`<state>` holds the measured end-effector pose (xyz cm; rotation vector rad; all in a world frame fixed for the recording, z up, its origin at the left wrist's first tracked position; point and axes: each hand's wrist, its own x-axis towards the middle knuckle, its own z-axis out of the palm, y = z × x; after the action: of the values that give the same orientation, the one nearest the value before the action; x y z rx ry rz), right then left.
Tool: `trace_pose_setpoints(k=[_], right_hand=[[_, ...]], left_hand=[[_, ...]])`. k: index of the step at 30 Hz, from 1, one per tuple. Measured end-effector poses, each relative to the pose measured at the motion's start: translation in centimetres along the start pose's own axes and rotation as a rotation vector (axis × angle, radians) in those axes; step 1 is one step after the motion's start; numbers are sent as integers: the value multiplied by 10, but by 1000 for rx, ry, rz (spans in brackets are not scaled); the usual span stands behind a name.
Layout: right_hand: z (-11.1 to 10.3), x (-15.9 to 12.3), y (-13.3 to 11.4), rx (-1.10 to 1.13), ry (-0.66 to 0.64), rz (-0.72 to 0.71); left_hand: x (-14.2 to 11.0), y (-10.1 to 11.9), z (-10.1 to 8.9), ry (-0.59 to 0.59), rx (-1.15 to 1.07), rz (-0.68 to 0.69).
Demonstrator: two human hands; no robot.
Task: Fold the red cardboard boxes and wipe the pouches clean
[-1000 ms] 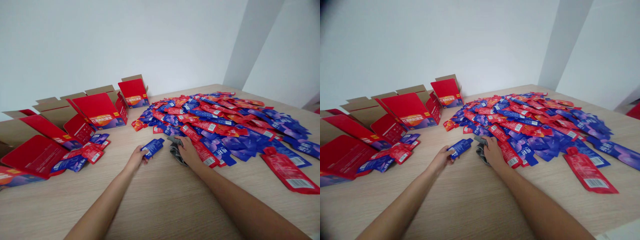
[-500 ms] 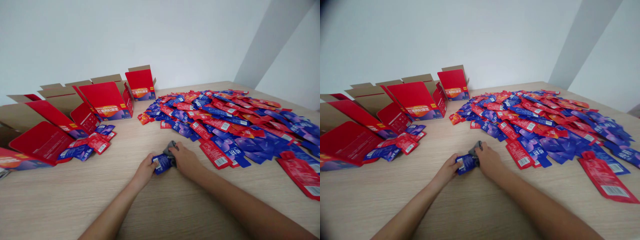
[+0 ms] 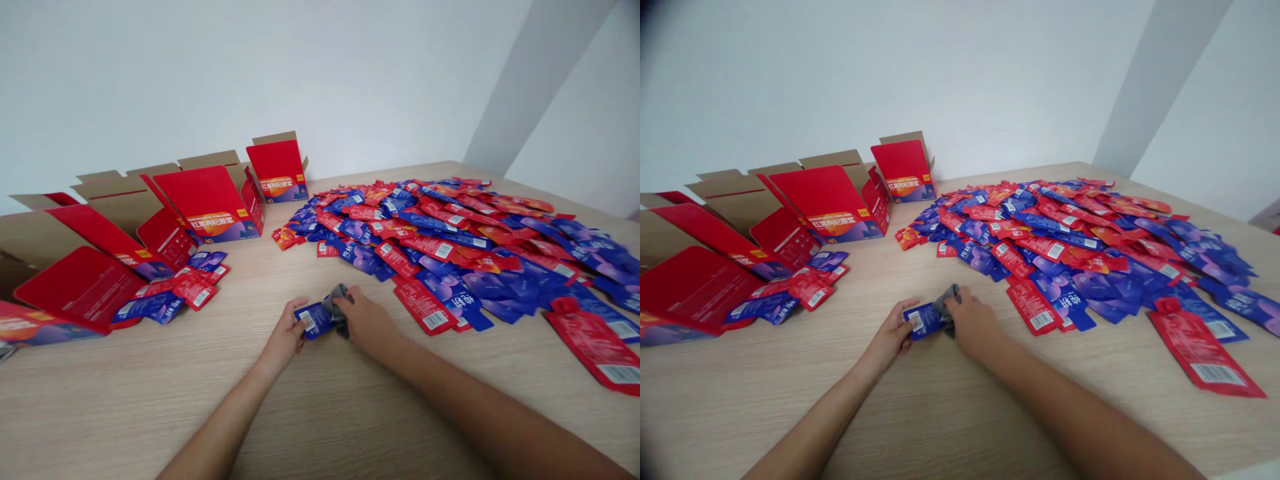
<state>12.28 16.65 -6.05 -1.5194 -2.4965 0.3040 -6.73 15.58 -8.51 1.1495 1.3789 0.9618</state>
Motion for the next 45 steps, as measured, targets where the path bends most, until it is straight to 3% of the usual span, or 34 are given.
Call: trace_pose_setpoints(k=[2, 4, 7, 11, 15, 18, 20, 22, 24, 26, 28, 31, 35, 37, 42, 45], right_hand=[[-5, 7, 20, -29, 49, 100], [-9, 10, 34, -36, 97, 129], [-9, 9, 38, -35, 130, 130], [-3, 7, 35, -15, 134, 135], [-4, 9, 40, 161, 167, 136], [-12, 6, 38, 392, 345, 109], [-17, -1, 27, 450, 418, 30], [-18, -10, 8, 413, 341, -105], [-13, -18, -13, 328, 175, -231], [-6, -21, -29, 234, 34, -260], [-1, -18, -33, 137, -32, -193], [-1, -6, -15, -1, -53, -14], [-10, 3, 13, -40, -15, 121], [-12, -1, 11, 35, 10, 84], [-8, -11, -17, 124, -21, -177], [-7, -3, -9, 40, -54, -65]], left_hand=[[-3, 10, -6, -57, 29, 26], [-6, 18, -12, -163, 120, 135], [-8, 19, -16, -248, 401, 299], [-5, 12, -12, -12, 808, 511], [-1, 18, -9, 113, 927, 599], [-3, 23, -6, 202, 693, 505], [-5, 22, 0, 176, 419, 318], [-7, 17, 8, 121, 194, 139], [-9, 13, 16, 105, 92, 76], [-10, 10, 22, 104, 67, 80], [-11, 10, 25, 93, 66, 32], [-13, 13, 24, 84, 81, -54], [-14, 15, 21, 89, 119, -36], [-13, 14, 20, 84, 108, -50], [-11, 11, 18, 61, 61, -53], [-10, 9, 18, 87, 15, -64]])
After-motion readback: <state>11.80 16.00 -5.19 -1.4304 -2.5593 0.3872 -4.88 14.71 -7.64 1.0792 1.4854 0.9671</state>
